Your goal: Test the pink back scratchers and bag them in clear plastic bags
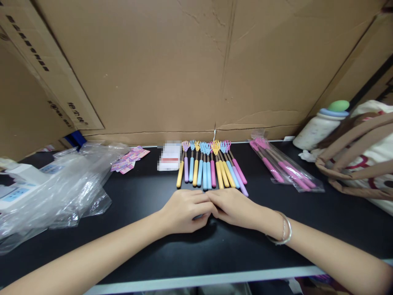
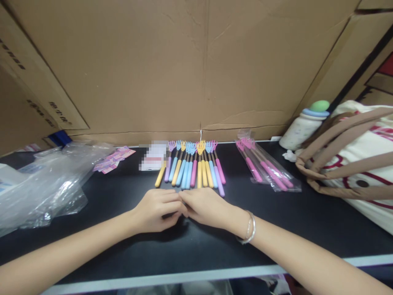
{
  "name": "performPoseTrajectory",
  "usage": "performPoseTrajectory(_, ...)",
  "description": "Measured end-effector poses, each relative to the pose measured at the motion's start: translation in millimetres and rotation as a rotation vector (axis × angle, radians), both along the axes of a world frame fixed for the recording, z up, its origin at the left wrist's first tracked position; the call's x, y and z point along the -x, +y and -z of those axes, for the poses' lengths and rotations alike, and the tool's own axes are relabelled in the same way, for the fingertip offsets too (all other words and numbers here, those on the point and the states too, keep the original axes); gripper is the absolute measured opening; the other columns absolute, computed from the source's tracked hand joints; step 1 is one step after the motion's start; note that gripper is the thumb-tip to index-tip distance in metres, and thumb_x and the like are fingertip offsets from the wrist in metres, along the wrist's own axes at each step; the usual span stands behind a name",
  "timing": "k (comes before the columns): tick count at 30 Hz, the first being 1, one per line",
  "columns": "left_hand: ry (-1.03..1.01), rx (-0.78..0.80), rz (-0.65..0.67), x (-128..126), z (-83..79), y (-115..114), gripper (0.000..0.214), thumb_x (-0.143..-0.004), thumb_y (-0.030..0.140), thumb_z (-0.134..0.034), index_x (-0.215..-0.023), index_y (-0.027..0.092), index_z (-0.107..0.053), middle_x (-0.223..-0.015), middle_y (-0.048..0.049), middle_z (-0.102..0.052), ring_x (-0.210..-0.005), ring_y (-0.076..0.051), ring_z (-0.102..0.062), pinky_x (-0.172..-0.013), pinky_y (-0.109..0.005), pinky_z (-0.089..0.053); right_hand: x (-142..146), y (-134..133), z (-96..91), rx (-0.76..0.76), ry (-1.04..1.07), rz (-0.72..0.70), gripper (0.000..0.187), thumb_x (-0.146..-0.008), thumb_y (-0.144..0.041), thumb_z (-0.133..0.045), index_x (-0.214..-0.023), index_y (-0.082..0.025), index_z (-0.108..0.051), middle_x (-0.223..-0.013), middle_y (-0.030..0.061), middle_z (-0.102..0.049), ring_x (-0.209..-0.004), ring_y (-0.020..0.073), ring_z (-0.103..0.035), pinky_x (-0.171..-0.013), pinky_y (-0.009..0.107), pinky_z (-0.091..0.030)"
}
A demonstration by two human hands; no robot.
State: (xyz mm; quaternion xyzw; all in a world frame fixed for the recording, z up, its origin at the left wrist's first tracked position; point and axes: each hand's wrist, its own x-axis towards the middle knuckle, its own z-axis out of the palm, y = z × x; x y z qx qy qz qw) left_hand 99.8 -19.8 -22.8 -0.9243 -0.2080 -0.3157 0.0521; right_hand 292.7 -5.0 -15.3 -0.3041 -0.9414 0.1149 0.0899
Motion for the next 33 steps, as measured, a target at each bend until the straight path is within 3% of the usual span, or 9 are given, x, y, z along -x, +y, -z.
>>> performPoseTrajectory(27,0.034,-0.015,0.002,0.4,0.8,0.8,0.022,-0.079,0.011,-0.042,-0.080,0.022,-0.061,-0.074,0.0034,-0.065,-0.063,-0.010,-0.056,-0.055,-0.022,-0.040,0.1,-1.2,-2.0,0.003,-0.014,0.002,0.019,-0.092,-0.026,-0.040,-0.091,-0.018,-0.057,-0.088,0.0055,-0.067,-0.078,0.0167,-0.062,-0.066,0.025,-0.042)
performPoseTrajectory(33,0.017,-0.171,0.034,1.8,-4.2,0.8,0.022,-0.080,0.011,-0.043,-0.078,0.024,-0.061,-0.068,0.0052,-0.064,-0.059,-0.010,-0.054,-0.050,-0.024,-0.033,1.0,-1.6,-4.1,0.004,-0.022,-0.012,0.013,-0.089,-0.023,-0.044,-0.088,-0.018,-0.056,-0.084,0.0038,-0.066,-0.074,0.0152,-0.061,-0.064,0.024,-0.042)
